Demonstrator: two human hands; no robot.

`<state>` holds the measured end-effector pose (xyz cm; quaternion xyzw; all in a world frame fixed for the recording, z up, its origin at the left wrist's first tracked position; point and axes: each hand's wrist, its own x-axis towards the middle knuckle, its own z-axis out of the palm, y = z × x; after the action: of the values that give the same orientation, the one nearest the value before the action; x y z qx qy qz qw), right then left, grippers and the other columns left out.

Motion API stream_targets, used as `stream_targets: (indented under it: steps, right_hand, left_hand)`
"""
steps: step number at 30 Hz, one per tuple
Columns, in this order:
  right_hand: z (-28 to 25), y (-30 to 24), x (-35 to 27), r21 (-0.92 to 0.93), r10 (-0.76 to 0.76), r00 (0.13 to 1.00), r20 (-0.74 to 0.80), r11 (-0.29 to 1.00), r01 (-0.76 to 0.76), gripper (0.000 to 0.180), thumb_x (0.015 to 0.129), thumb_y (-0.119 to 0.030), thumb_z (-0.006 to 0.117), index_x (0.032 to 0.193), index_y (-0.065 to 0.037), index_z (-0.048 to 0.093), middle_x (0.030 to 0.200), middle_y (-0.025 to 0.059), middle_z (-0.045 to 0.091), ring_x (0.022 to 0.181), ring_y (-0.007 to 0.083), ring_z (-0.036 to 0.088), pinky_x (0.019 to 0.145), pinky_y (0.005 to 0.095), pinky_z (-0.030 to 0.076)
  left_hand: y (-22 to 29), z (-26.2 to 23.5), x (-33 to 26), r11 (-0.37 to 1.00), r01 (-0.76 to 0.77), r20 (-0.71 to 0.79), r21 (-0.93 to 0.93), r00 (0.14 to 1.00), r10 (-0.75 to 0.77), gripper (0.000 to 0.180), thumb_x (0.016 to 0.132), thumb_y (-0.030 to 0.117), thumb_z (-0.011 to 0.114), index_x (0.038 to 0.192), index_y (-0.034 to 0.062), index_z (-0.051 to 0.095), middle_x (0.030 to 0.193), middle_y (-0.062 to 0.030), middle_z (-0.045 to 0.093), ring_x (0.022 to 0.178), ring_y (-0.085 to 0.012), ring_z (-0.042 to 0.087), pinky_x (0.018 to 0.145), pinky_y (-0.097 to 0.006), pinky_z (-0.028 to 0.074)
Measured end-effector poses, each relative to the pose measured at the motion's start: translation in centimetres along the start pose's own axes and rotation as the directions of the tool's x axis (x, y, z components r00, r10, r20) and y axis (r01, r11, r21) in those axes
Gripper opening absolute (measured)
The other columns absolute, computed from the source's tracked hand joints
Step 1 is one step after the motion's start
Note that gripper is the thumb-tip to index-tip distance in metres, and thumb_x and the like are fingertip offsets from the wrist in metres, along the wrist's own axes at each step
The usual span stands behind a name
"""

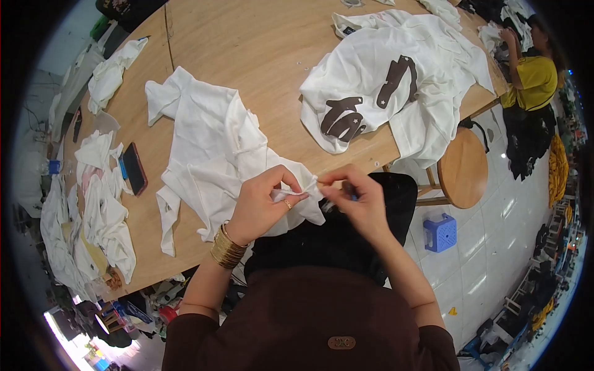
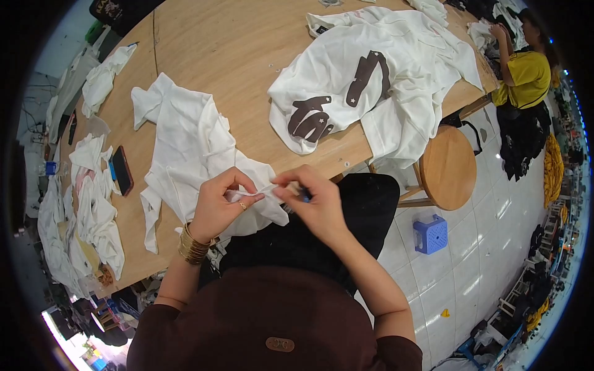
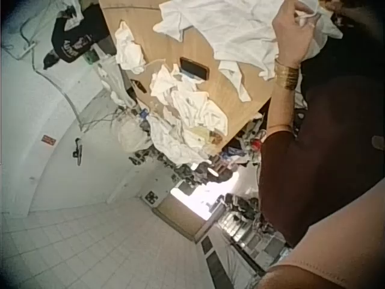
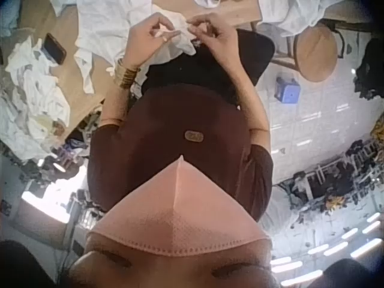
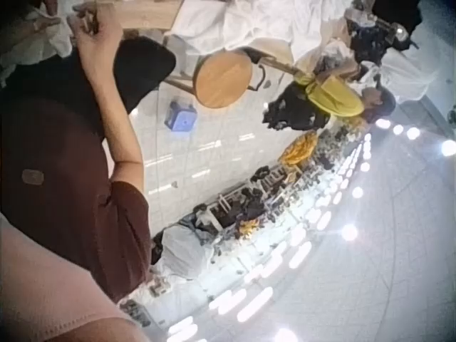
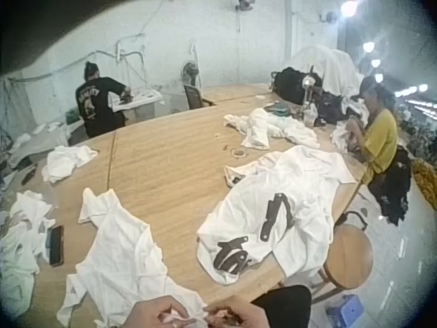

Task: Trimming loose threads from white t-shirts using a pair of thread snips.

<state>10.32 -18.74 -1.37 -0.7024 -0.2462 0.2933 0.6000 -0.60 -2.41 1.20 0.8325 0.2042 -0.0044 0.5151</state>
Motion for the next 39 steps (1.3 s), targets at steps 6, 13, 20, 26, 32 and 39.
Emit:
stream_targets:
  steps: [6,13,20,26,32,39]
  right_hand:
    - [1.8,-0.1,0.1,-0.074,-0.053,0.998,0.041,0.996,0.056,0.012,0.076,-0.009,0.07,0.081,-0.002,0.062,0.072,0.0033,0.051,0.062,0.0109,0.046,0.056,0.0241,0.037]
    - [-0.2,0.2,-0.1,0.231,0.227,0.973,-0.049,0.95,-0.21,0.009,0.079,-0.009,0.067,0.078,-0.003,0.061,0.06,-0.005,0.047,0.053,0.0042,0.04,0.049,0.0192,0.03]
    - [-2.4,-0.2,0.2,0.519,0.266,0.952,-0.152,0.841,-0.152,0.011,0.084,-0.013,0.063,0.088,-0.003,0.061,0.058,-0.0077,0.047,0.044,0.0005,0.034,0.04,0.0177,0.023]
    - [0.2,0.0,-0.2,0.097,0.069,0.992,0.103,0.992,-0.079,0.018,0.078,-0.014,0.069,0.092,-0.004,0.065,0.07,-0.0044,0.055,0.059,0.0038,0.04,0.054,0.0198,0.034]
    - [0.6,0.5,-0.7,0.001,-0.01,0.999,0.049,1.0,0.01,0.015,0.075,-0.01,0.072,0.085,-0.004,0.063,0.073,-0.0007,0.052,0.062,0.0073,0.042,0.057,0.0213,0.036]
    - [1.3,-1.1,-0.4,0.036,-0.049,0.997,0.065,0.998,0.046,0.014,0.073,-0.007,0.072,0.084,-0.005,0.063,0.079,0.0001,0.05,0.066,0.0083,0.044,0.057,0.0219,0.036]
  left_hand:
    - [0.1,1.2,-0.1,0.988,-0.152,-0.174,-0.017,0.974,0.147,0.016,0.074,0.01,0.069,0.081,0.0014,0.057,0.073,-0.0077,0.059,0.065,-0.0176,0.058,0.062,-0.027,0.045]
    - [-0.8,-0.6,-0.6,0.973,0.083,0.127,-0.214,0.99,-0.057,0.016,0.08,0.013,0.065,0.088,-0.001,0.064,0.079,-0.0056,0.065,0.07,-0.0095,0.057,0.064,-0.024,0.044]
    - [-0.2,0.3,-0.7,0.977,-0.087,0.031,-0.195,0.995,0.095,0.013,0.08,0.006,0.062,0.092,0.0021,0.065,0.08,-0.0053,0.065,0.071,-0.0108,0.058,0.064,-0.024,0.045]
    - [0.2,0.5,-0.6,0.969,-0.247,-0.018,0.024,0.969,0.247,0.017,0.075,0.001,0.061,0.091,0.0061,0.066,0.076,-0.0077,0.062,0.067,-0.0206,0.059,0.059,-0.026,0.047]
    - [-0.2,1.1,-1.0,0.979,-0.191,-0.161,0.066,0.967,0.2,0.013,0.073,0.004,0.066,0.084,0.0056,0.059,0.071,-0.0074,0.061,0.066,-0.0231,0.063,0.058,-0.029,0.048]
    - [-0.3,1.1,-0.7,0.959,-0.262,-0.136,0.108,0.952,0.276,0.013,0.073,0.005,0.067,0.081,0.0047,0.057,0.072,-0.007,0.062,0.065,-0.024,0.062,0.058,-0.031,0.047]
